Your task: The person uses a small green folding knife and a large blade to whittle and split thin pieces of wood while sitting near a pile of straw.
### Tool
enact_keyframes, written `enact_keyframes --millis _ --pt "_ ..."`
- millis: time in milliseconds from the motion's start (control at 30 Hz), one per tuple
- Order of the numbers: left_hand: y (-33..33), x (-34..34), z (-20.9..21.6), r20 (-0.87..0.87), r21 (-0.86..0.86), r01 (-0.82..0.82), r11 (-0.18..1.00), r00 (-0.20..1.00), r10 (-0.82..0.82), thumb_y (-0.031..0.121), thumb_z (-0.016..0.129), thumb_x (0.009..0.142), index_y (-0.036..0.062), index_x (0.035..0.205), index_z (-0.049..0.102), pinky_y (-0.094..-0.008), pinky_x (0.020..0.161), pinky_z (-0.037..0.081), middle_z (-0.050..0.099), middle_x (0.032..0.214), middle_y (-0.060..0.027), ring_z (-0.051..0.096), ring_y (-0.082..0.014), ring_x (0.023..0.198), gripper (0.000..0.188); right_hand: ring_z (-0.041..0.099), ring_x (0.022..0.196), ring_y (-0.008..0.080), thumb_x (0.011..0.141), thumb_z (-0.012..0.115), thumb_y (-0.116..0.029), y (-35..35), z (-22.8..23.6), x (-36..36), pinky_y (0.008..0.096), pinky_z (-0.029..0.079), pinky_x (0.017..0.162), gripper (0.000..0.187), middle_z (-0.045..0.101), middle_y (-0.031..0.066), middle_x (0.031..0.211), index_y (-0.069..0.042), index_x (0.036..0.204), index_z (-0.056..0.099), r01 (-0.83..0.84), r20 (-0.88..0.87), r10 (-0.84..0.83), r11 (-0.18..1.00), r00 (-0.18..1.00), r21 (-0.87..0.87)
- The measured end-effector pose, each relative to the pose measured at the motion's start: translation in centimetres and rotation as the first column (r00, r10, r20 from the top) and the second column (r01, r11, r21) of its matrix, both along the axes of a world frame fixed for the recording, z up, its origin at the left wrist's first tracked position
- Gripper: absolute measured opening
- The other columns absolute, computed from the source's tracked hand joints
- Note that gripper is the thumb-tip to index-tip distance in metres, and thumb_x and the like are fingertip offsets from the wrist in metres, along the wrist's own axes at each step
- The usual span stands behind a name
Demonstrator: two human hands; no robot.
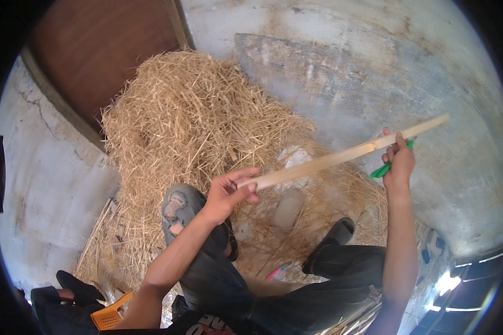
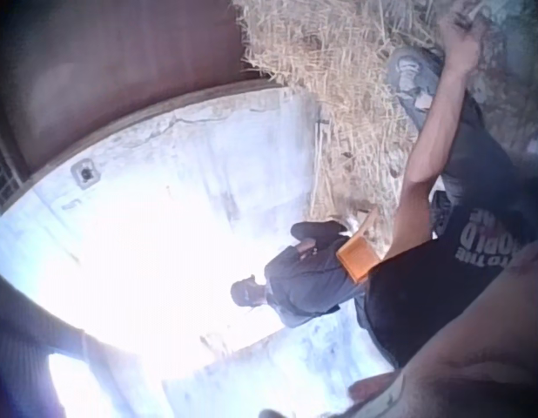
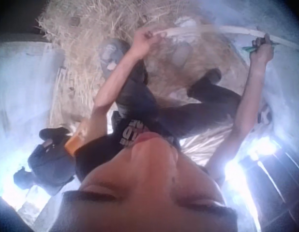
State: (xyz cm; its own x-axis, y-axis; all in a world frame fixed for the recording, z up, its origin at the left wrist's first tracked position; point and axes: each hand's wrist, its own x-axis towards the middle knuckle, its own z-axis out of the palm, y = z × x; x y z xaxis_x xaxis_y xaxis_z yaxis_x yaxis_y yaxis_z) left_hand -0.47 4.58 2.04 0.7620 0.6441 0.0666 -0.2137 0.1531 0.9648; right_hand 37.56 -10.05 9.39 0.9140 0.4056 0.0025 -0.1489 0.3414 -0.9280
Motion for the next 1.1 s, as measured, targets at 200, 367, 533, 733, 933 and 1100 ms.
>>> enact_keyframes --millis 200,367,533,733,933,1100 --pt "1.7 0.1 -0.7 0.071 -0.35 -0.302 0.887 0.935 0.347 0.016 0.063 0.102 0.0019 0.13 0.062 -0.025 0.073 0.056 0.072 0.089 -0.0051 0.069 -0.0115 0.077 0.032 0.031 0.048 0.0057 0.102 0.056 -0.018 -0.3 -0.4 -1.2 0.0236 0.032 0.045 0.015 0.072 0.0174 0.117 -0.007 0.107 0.048 -0.124 -0.048 0.12 0.988 0.992 -0.096" --pt "2.4 -0.7 -0.4 0.134 -0.45 -0.326 0.831 0.896 0.424 0.021 0.064 0.101 0.0031 0.13 0.062 -0.0243 0.077 0.056 0.071 0.104 -0.0059 0.068 -0.0103 0.087 0.034 0.034 0.049 0.0051 0.1 0.061 -0.021 0.6 -1.1 -3.1 0.024 0.033 0.046 0.019 0.071 0.014 0.111 -0.005 0.107 0.053 -0.208 -0.077 0.197 0.962 0.977 -0.177" --pt "1.5 -0.7 0.0 0.184 -0.351 -0.265 0.898 0.921 0.344 0.02 0.069 0.098 0.0014 0.13 0.061 -0.0253 0.084 0.058 0.07 0.107 -0.0068 0.069 -0.0122 0.091 0.038 0.034 0.047 0.0045 0.099 0.064 -0.026 1.2 -2.3 -4.6 0.0232 0.034 0.046 0.023 0.07 0.0118 0.11 -0.006 0.106 0.053 -0.325 -0.124 0.304 0.922 0.945 -0.212" --pt "2.6 -1.1 -0.2 0.277 -0.375 -0.382 0.845 0.823 0.495 0.016 0.067 0.099 -0.0037 0.125 0.063 -0.0265 0.082 0.058 0.072 0.102 -0.009 0.07 -0.014 0.088 0.033 0.035 0.046 0.0038 0.098 0.065 -0.027 1.9 -1.7 -7.1 0.0236 0.034 0.044 0.026 0.07 0.013 0.102 -0.006 0.108 0.053 -0.472 -0.144 0.452 0.801 0.88 -0.368" --pt "3.5 -2.2 0.5 0.299 -0.2 -0.578 0.791 0.733 0.612 0.014 0.067 0.099 -0.0053 0.116 0.067 -0.0281 0.077 0.057 0.073 0.098 -0.0099 0.07 -0.0142 0.081 0.026 0.038 0.049 0.0048 0.097 0.063 -0.024 2.3 -1.5 -8.4 0.0256 0.035 0.046 0.026 0.067 0.0079 0.085 -0.004 0.113 0.059 -0.611 -0.195 0.643 0.523 0.74 -0.595" --pt "2.8 -2.0 0.7 0.234 -0.022 -0.659 0.752 0.727 0.645 0.016 0.067 0.099 -0.0061 0.115 0.068 -0.0279 0.077 0.053 0.07 0.093 -0.0076 0.065 -0.0143 0.081 0.027 0.041 0.053 0.0057 0.096 0.064 -0.021 1.9 -2.4 -9.1 0.0265 0.034 0.047 0.021 0.062 0.0023 0.078 -0.005 0.111 0.061 -0.485 0.102 0.755 0.512 0.648 -0.709"
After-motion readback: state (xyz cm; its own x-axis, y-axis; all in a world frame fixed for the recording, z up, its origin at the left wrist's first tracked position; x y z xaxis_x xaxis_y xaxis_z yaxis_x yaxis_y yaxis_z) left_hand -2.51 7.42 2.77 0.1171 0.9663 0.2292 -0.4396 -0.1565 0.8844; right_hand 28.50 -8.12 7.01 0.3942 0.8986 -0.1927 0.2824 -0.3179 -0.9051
